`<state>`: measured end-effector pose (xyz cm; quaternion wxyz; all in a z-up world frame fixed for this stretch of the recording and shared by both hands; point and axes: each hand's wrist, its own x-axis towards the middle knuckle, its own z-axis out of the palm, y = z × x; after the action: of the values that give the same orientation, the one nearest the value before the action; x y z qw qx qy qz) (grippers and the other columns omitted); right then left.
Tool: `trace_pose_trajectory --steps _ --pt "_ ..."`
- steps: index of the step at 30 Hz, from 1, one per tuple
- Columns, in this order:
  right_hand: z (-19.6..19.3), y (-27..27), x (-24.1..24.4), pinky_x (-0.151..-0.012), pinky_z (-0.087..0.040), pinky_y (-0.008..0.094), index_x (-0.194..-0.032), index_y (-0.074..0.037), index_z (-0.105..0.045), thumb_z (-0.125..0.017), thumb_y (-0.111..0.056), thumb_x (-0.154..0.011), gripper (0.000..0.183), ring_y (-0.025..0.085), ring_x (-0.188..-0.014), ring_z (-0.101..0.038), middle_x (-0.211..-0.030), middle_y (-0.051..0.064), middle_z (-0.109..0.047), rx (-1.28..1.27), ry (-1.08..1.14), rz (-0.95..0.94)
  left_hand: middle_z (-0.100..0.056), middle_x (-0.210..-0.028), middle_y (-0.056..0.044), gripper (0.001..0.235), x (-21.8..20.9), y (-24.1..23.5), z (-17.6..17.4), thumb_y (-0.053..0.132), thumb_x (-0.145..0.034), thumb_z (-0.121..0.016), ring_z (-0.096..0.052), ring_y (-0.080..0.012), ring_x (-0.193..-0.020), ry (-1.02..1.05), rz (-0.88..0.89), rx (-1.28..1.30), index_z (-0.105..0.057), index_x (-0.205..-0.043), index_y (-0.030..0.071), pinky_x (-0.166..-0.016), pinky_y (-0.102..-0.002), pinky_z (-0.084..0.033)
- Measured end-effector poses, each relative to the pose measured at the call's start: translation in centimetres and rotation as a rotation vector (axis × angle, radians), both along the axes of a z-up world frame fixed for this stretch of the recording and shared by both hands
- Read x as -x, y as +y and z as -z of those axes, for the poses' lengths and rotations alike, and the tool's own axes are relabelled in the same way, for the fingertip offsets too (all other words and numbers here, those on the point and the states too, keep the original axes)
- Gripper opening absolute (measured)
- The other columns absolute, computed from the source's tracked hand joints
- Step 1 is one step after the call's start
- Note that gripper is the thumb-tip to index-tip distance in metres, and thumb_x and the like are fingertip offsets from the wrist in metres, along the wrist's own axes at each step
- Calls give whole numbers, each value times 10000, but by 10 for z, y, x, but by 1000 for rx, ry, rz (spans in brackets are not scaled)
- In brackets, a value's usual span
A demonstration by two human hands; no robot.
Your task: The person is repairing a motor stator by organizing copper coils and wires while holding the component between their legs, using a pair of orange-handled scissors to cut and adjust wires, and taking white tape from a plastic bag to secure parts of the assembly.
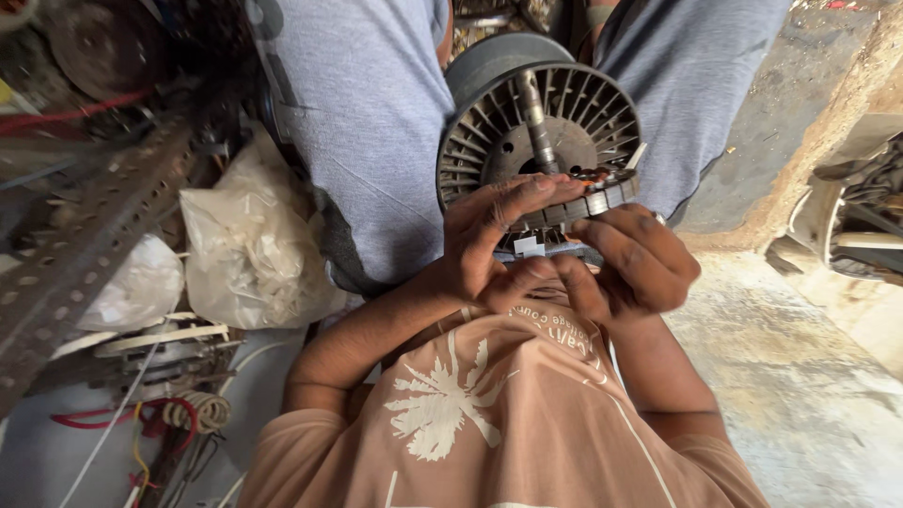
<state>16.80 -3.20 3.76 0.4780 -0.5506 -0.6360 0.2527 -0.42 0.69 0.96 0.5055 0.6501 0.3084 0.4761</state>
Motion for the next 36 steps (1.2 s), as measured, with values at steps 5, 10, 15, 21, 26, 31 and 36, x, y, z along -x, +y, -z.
trace_pose_trajectory --steps 5,10,15,21,26,31,36 --pt "7 -4 -6 -566 -476 320 -919 71 -727 -817 50 -848 116 224 -648 -621 -779 164 -654 -42 -81 8 -684 -1320 -159 545 -2 -4 7 161 -1033 -738 -695 -261 -1227 37 -10 27 -419 -1460 50 -1059 -356 -600" --pt "3 9 -5 -691 -502 376 -901 10 -690 -852 -63 -805 202 261 -746 -613 -809 139 -613 -72 -141 97 -694 -1300 -151 590 -2 -7 15 119 -1033 -763 -683 -268 -1265 60 -26 -10 -374 -1467 24 -1046 -355 -592" --pt "8 14 -7 -1015 -562 524 -1029 15 -645 -773 -228 -942 288 320 -977 -717 -967 199 -691 157 42 64 -704 -1290 -137 677 -8 -14 15 128 -1036 -768 -726 -238 -1216 21 -44 96 -318 -1525 0 -980 -293 -631" --pt "14 9 -8 -861 -611 445 -978 19 -652 -809 -213 -918 286 282 -914 -708 -906 153 -680 140 75 83 -721 -1248 -142 667 -6 -12 15 143 -1028 -754 -749 -230 -1161 -8 -61 126 -339 -1526 -17 -927 -283 -646" --pt "14 13 -13 -813 -606 381 -996 39 -680 -842 -194 -907 297 264 -845 -712 -902 146 -682 139 73 21 -701 -1232 -234 557 -17 -9 21 149 -1035 -680 -775 -243 -1065 -55 -180 103 -391 -1473 -37 -902 -323 -672" --pt "14 14 -14 -854 -575 374 -1027 50 -672 -838 -190 -899 318 285 -951 -678 -965 182 -666 117 178 53 -732 -1170 -164 506 -14 -12 30 162 -1066 -678 -786 -261 -1043 -95 -199 80 -426 -1475 6 -865 -328 -670" --pt "20 -22 -16 -768 -539 392 -897 -21 -698 -813 -77 -828 145 236 -855 -636 -857 91 -633 -9 38 250 -729 -1230 -150 473 -15 -24 43 174 -1060 -674 -772 -206 -1067 -239 -206 209 -476 -1482 92 -907 -340 -679"
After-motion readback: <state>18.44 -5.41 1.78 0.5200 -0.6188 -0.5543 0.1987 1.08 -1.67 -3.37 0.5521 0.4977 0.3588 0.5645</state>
